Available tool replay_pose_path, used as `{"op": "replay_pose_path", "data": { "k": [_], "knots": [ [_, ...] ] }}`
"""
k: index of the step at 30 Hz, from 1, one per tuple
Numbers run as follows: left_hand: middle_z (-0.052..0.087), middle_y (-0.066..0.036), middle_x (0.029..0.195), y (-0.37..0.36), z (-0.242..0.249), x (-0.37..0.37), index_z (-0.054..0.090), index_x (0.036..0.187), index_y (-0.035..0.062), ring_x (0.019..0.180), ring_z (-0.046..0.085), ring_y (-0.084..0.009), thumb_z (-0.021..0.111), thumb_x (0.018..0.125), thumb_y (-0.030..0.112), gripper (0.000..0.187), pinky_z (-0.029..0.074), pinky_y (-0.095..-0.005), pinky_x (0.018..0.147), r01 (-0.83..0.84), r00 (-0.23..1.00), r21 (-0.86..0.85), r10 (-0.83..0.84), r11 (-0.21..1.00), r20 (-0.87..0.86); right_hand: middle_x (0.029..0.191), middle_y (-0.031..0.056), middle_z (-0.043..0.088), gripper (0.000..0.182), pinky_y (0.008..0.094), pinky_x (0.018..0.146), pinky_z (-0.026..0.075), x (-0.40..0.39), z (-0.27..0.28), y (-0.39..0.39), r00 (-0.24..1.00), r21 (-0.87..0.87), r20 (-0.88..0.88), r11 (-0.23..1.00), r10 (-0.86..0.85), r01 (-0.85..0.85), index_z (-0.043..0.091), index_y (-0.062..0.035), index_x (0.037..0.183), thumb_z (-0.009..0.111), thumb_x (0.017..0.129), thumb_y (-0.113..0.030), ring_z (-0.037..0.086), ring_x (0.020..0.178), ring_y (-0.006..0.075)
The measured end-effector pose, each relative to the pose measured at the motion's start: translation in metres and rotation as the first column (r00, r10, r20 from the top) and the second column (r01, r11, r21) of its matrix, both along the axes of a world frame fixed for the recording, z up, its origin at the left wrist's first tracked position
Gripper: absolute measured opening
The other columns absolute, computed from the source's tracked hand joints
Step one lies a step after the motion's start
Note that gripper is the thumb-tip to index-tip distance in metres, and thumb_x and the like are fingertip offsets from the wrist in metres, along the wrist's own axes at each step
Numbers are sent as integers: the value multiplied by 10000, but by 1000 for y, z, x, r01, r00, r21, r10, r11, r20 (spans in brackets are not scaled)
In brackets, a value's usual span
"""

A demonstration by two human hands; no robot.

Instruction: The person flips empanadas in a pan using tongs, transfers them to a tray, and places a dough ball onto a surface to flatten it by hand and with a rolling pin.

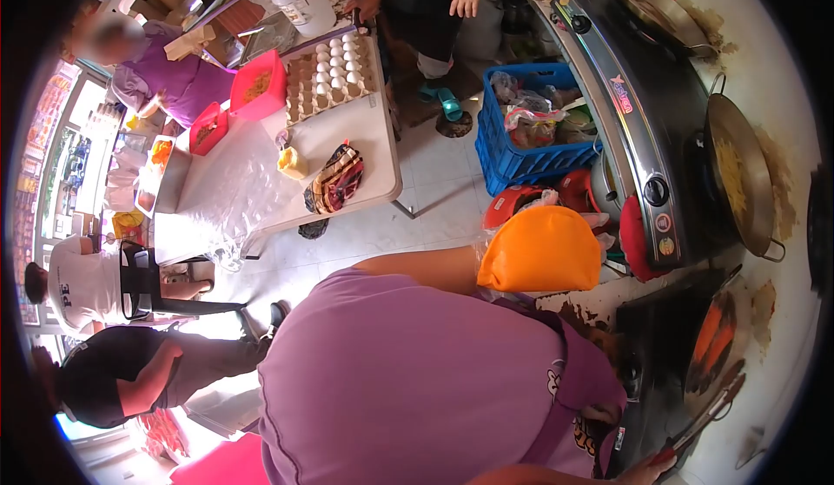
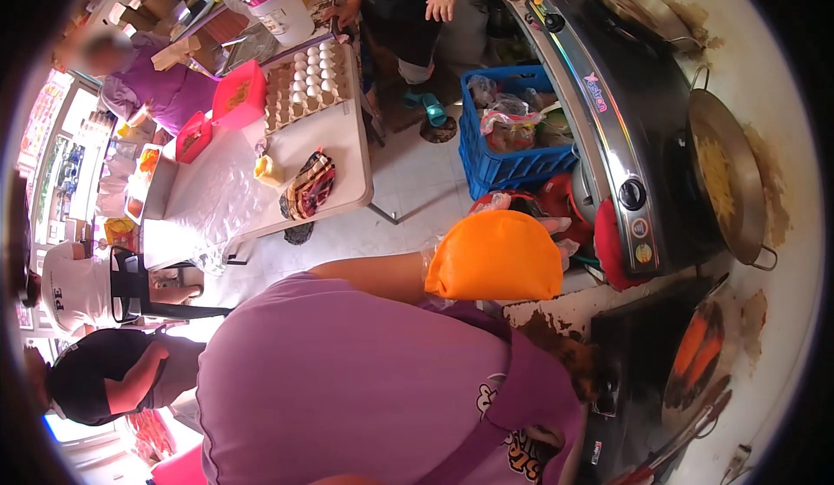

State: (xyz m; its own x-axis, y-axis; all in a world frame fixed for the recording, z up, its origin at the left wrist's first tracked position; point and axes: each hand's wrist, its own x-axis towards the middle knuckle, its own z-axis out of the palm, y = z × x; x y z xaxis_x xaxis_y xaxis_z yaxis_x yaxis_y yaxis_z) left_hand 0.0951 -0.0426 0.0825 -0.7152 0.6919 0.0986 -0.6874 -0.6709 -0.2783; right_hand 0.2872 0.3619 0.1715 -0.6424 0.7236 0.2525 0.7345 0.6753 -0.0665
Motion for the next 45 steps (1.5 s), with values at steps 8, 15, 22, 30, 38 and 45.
{"op": "replay_pose_path", "data": {
  "k": [8, 15, 22, 30, 38, 45],
  "knots": [
    [388, -123, 1404, -1, 1, 1, 342, 1421, 150, 1264, 410, -299, 519, 819, 651, 803, 340, -482, 1045, -18, 1000, -98, 18, 995, 4, 1027, 149, 616, 327, 394, 750, 507, 4, -9, 7, 990, 54, 105, 993, 96, -102, 498, -63, 1194, 596, 898, -159, 631, 890, 301],
    [378, -120, 1412, 1, -5, 2, 335, 1425, 152, 1269, 404, -294, 517, 817, 654, 810, 340, -472, 1048, 14, 1000, 10, -14, 1000, 10, 1122, 152, 612, 382, 386, 821, 484, 1, -10, 13, 1000, -35, 22, 999, -15, 16, 468, -61, 1266, 584, 906, -115, 615, 991, 291],
    [299, -105, 1470, 0, -4, 5, 242, 1468, 164, 1324, 350, -264, 512, 871, 561, 767, 320, -429, 1082, -26, 998, -20, 25, 999, -60, 1113, 164, 607, 358, 387, 824, 490, 0, -9, 11, 993, -91, 71, 992, 92, -86, 485, -46, 1230, 593, 892, -93, 607, 999, 295],
    [323, -117, 1455, -2, -1, 6, 290, 1449, 154, 1301, 376, -287, 552, 840, 581, 789, 332, -463, 1069, -34, 999, -20, 33, 999, -32, 1090, 166, 598, 375, 384, 811, 494, 2, -11, 12, 986, -51, 52, 987, 157, -154, 478, -38, 1225, 611, 880, -100, 607, 979, 302],
    [398, -136, 1387, -2, 3, 7, 378, 1397, 131, 1240, 413, -305, 557, 805, 629, 794, 348, -476, 1034, -25, 999, -54, 27, 998, 32, 1153, 182, 600, 398, 398, 811, 488, 0, -1, 3, 998, -95, -18, 993, 65, -66, 454, -63, 1282, 546, 938, -242, 597, 1024, 322],
    [403, -107, 1387, -1, -3, 5, 391, 1389, 137, 1231, 421, -304, 568, 788, 644, 807, 357, -474, 1024, -13, 1000, -60, 13, 998, 0, 1201, 155, 590, 427, 406, 901, 452, 12, -26, 21, 926, -414, -375, 903, -52, -117, 496, -40, 1273, 409, 988, -346, 584, 1062, 303]
  ]
}}
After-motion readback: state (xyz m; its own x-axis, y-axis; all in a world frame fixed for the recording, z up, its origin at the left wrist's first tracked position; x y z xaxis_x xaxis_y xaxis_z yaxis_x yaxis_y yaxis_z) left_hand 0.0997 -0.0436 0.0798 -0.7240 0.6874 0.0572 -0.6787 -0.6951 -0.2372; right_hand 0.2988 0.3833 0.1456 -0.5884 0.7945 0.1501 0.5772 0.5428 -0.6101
